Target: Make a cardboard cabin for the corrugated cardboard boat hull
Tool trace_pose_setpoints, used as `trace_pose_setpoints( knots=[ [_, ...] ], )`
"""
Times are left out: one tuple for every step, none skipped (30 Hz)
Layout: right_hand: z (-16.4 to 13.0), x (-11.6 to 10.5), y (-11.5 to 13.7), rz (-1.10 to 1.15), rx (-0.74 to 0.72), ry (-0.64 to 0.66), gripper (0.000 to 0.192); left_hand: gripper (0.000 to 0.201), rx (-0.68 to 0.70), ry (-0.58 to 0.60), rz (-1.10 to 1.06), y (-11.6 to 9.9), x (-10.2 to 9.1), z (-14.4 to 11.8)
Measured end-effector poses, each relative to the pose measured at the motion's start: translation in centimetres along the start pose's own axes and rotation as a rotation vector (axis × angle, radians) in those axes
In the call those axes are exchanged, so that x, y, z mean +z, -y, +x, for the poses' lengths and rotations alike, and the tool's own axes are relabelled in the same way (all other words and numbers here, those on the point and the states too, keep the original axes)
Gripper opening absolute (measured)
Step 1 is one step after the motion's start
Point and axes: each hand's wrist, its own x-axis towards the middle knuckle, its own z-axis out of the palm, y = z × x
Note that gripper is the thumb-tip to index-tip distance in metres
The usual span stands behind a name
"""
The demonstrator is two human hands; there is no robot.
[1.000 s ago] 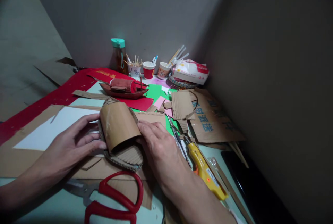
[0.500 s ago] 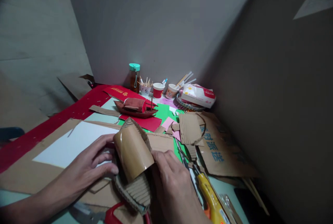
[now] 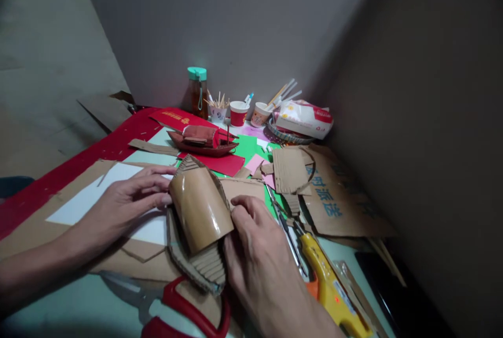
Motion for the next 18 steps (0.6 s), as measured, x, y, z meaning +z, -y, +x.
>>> trace_pose_setpoints(
  knots=[
    [0.1, -0.1, 0.2, 0.010, 0.012, -0.003, 0.014, 0.014, 0.000, 0.020, -0.002, 0.2, -0.1, 0.2],
    [0.2, -0.1, 0.3, 0.019, 0.022, -0.010, 0.014, 0.014, -0.001, 0.040, -0.004, 0.5, -0.2, 0.3],
    [0.2, -0.1, 0.4, 0.022, 0.028, -0.016, 0.014, 0.014, 0.001, 0.060, -0.005, 0.7, -0.3, 0.5],
    [0.3, -0.2, 0.4, 0.020, 0.030, -0.018, 0.014, 0.015, 0.005, 0.077, -0.001, 0.8, -0.3, 0.5],
    [0.3, -0.2, 0.4, 0.015, 0.031, -0.018, 0.014, 0.016, 0.012, 0.095, 0.004, 0.9, -0.4, 0.6],
    [0.4, -0.2, 0.4, 0.010, 0.030, -0.015, 0.014, 0.017, 0.019, 0.111, 0.012, 0.9, -0.4, 0.6],
    [0.4, -0.3, 0.4, 0.007, 0.029, -0.008, 0.014, 0.019, 0.025, 0.125, 0.021, 0.9, -0.5, 0.7],
    [0.5, -0.4, 0.3, 0.004, 0.035, -0.002, 0.014, 0.019, 0.029, 0.136, 0.032, 0.9, -0.5, 0.7],
    [0.6, -0.5, 0.3, 0.003, 0.046, 0.008, 0.013, 0.020, 0.027, 0.144, 0.042, 0.8, -0.4, 0.7],
    [0.6, -0.6, 0.2, 0.006, 0.062, 0.022, 0.013, 0.021, 0.021, 0.151, 0.050, 0.8, -0.4, 0.7],
    [0.7, -0.6, 0.2, 0.007, 0.079, 0.037, 0.013, 0.022, 0.014, 0.156, 0.057, 0.7, -0.3, 0.7],
    [0.7, -0.7, 0.2, 0.005, 0.092, 0.048, 0.012, 0.023, 0.005, 0.160, 0.062, 0.7, -0.3, 0.6],
    [0.8, -0.8, 0.1, 0.000, 0.101, 0.058, 0.012, 0.024, -0.002, 0.165, 0.065, 0.7, -0.2, 0.6],
    [0.8, -0.9, 0.1, -0.006, 0.101, 0.063, 0.012, 0.024, -0.006, 0.171, 0.066, 0.7, -0.2, 0.6],
    [0.8, -0.9, 0.0, -0.016, 0.090, 0.060, 0.011, 0.024, -0.008, 0.175, 0.065, 0.7, -0.1, 0.6],
    [0.8, -1.0, 0.0, -0.028, 0.079, 0.057, 0.012, 0.024, -0.008, 0.180, 0.063, 0.7, -0.1, 0.6],
    [0.7, -1.1, -0.1, -0.038, 0.069, 0.061, 0.013, 0.024, -0.005, 0.185, 0.062, 0.7, -0.2, 0.5],
    [0.7, -1.2, -0.1, -0.043, 0.061, 0.069, 0.014, 0.023, -0.002, 0.191, 0.060, 0.7, -0.2, 0.5]
  ],
)
